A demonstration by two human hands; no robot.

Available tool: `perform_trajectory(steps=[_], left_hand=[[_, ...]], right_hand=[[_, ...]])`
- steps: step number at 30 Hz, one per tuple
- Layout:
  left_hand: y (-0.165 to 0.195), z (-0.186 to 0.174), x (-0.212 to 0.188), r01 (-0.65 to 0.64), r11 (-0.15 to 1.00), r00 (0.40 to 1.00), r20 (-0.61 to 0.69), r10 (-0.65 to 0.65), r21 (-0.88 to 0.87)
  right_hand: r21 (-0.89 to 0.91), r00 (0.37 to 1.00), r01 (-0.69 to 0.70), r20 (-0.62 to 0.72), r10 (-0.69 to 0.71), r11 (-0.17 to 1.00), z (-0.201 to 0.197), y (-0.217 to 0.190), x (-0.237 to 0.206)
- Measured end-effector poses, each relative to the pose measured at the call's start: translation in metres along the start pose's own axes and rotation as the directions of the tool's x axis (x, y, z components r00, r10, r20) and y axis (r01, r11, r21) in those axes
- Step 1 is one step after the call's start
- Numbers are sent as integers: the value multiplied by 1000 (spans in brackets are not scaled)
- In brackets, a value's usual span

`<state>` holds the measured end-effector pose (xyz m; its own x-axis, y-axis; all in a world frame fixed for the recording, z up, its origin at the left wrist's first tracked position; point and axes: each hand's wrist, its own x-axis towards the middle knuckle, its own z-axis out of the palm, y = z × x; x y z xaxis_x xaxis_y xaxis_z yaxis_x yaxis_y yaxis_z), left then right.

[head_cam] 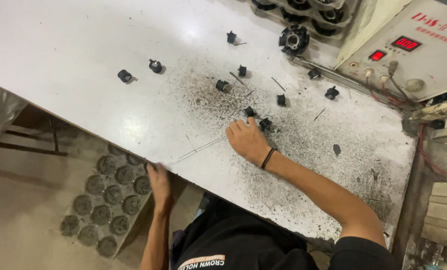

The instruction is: The person picks up small black plastic components from the workbench and arranges them into a row, then uses a soldering iron to melt and join pins on each component, working along the row and adding more parts as the strip grows.

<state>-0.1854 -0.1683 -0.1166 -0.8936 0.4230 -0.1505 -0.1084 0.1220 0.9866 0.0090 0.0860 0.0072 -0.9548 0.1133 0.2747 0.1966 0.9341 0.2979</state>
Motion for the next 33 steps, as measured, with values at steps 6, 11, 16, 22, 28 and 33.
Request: perform_trajectory(steps=[6,11,16,22,28,33], left_hand=[[7,23,-1,280,887,960,135,-247,-367],[-7,20,7,493,498,870,408,-276,-714],[-18,33,6,459,552,888,344,-305,-696],[29,27,-5,69,994,996,64,-64,-85],[96,25,6,-188,645,980,101,169,740],[151,44,106,-421,481,888,241,392,769]], right_hand=[[129,998,-54,-25,57,990,10,5,2],[237,973,-221,-12,230,946,33,47,10],[321,899,-426,50,434,846,53,88,-46],[45,757,-650,113,643,758,56,126,-107],[227,637,-761,85,766,608,64,176,-119],[371,692,-696,119,712,615,69,202,-95]])
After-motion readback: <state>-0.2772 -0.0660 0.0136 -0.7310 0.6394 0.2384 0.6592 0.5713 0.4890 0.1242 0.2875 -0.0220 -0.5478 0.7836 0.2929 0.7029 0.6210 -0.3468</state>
